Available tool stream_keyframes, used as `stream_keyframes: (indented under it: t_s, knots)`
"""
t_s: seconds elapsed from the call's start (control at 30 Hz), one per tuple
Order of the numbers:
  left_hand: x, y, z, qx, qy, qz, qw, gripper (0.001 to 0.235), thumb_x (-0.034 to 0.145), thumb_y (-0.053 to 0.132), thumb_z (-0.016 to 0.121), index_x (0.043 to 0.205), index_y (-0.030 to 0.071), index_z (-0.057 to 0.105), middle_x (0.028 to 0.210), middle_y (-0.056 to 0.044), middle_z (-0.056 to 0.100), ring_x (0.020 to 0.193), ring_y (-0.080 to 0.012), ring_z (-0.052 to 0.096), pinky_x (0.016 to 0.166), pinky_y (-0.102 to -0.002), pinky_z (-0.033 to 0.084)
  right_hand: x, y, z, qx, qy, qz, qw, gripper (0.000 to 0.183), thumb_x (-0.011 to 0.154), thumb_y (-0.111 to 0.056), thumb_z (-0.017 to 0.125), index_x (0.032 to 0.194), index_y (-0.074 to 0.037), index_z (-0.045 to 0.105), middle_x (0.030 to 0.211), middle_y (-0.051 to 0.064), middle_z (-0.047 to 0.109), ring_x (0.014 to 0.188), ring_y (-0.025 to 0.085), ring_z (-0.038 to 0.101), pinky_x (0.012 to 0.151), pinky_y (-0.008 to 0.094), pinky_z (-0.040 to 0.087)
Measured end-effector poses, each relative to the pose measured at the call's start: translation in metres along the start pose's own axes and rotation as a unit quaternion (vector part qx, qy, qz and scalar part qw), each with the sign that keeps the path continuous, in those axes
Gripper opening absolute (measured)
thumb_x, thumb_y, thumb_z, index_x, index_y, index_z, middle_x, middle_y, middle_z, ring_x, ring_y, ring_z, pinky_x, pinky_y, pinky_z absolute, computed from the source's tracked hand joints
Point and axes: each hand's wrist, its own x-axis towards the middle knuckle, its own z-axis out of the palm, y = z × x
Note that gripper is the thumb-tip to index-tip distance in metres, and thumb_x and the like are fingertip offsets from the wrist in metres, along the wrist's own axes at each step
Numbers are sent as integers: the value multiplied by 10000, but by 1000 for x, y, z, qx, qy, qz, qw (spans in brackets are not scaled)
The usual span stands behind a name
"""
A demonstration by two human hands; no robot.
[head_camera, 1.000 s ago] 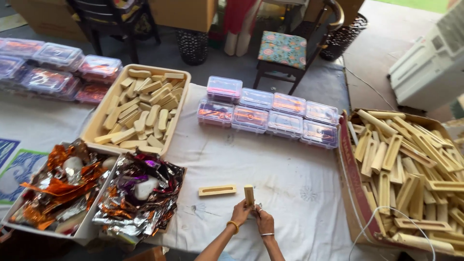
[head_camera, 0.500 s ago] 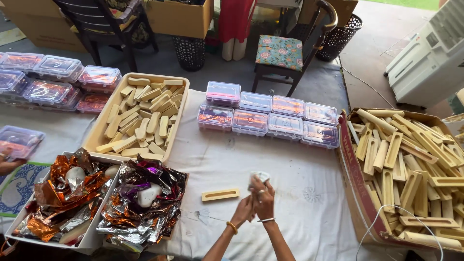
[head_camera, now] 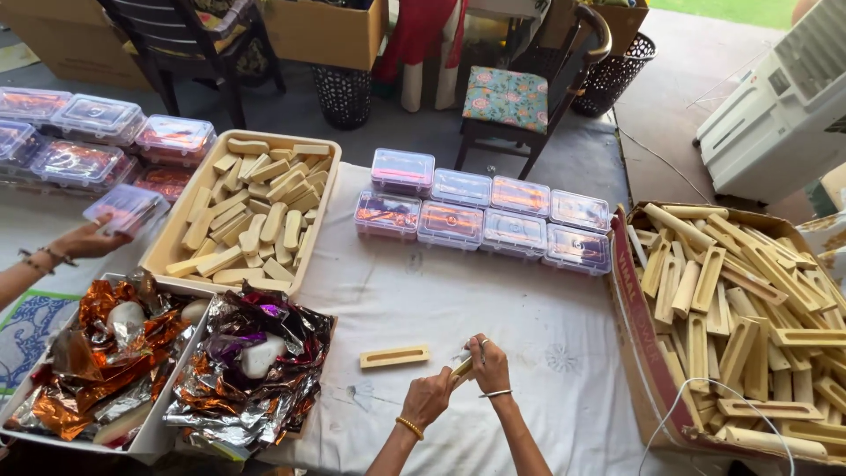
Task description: The person wipes a small wooden piece with a white cloth, then wraps it in a shiny foil sheet. The person repeats this process with another wooden piece, folding the foil around it and placing the wrapped item on the table.
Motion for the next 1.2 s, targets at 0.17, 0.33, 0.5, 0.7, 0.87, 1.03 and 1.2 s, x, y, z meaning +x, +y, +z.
stream_keyframes:
  t_s: [0.17, 0.33, 0.5, 0.7, 0.87, 1.03, 1.2]
  knots:
    - [-15, -12, 2, 96, 7, 59, 994, 303, 1055, 343, 573, 884, 93, 561, 577, -57, 628, 469, -245, 632, 411, -395, 483, -18, 15, 9, -16, -37, 86, 995, 361, 1044, -312, 457, 883, -63, 662, 795, 135, 757, 746, 361, 729, 685, 436, 555]
    - [-22, -21, 1, 143, 2, 100, 985, 316, 1051, 363, 586, 861, 111, 568, 561, -26, 602, 451, -211, 617, 412, -368, 473, -28, 83, 32, -46, -61, 160, 984, 463, 1027, -362, 441, 811, -66, 724, 762, 191, 739, 753, 385, 720, 731, 460, 553]
    - [-12, -5, -21, 35, 4, -9, 999, 367, 936, 449, 721, 795, 116, 659, 578, -64, 671, 502, -220, 642, 466, -353, 482, -42, 143, 39, 26, -136, 290, 947, 553, 1005, -452, 441, 811, -42, 757, 778, 237, 741, 802, 382, 724, 774, 463, 545]
    - [-12, -30, 0, -305, -134, -272, 903, 267, 920, 332, 763, 918, 65, 747, 744, -63, 765, 543, -113, 686, 474, -266, 549, -56, 133, 31, -37, 27, 252, 967, 636, 1050, -501, 360, 881, -20, 739, 801, 204, 730, 822, 401, 699, 795, 471, 526]
    - [-9, -53, 38, -377, -114, -335, 856, 235, 918, 257, 783, 927, 24, 755, 758, -62, 769, 587, -93, 712, 499, -249, 590, -60, 106, 37, -139, 92, 183, 969, 363, 978, -334, 517, 1228, -93, 623, 1009, 208, 722, 992, 413, 677, 860, 471, 534]
    - [-19, -82, 70, -401, -128, -364, 831, 236, 905, 246, 798, 981, 33, 730, 763, -61, 770, 605, -100, 711, 531, -245, 589, -83, 102, 75, -139, 104, -49, 984, 344, 940, -149, 641, 1272, -79, 582, 1233, 195, 642, 1147, 395, 612, 995, 452, 503]
    - [-29, -97, 71, -454, -179, -285, 825, 252, 931, 203, 781, 1098, 25, 717, 854, -78, 771, 687, -96, 734, 579, -232, 583, -86, 120, 85, -118, -103, -199, 967, 425, 968, -97, 602, 1388, -150, 580, 1415, 151, 599, 1346, 380, 521, 1115, 560, 314]
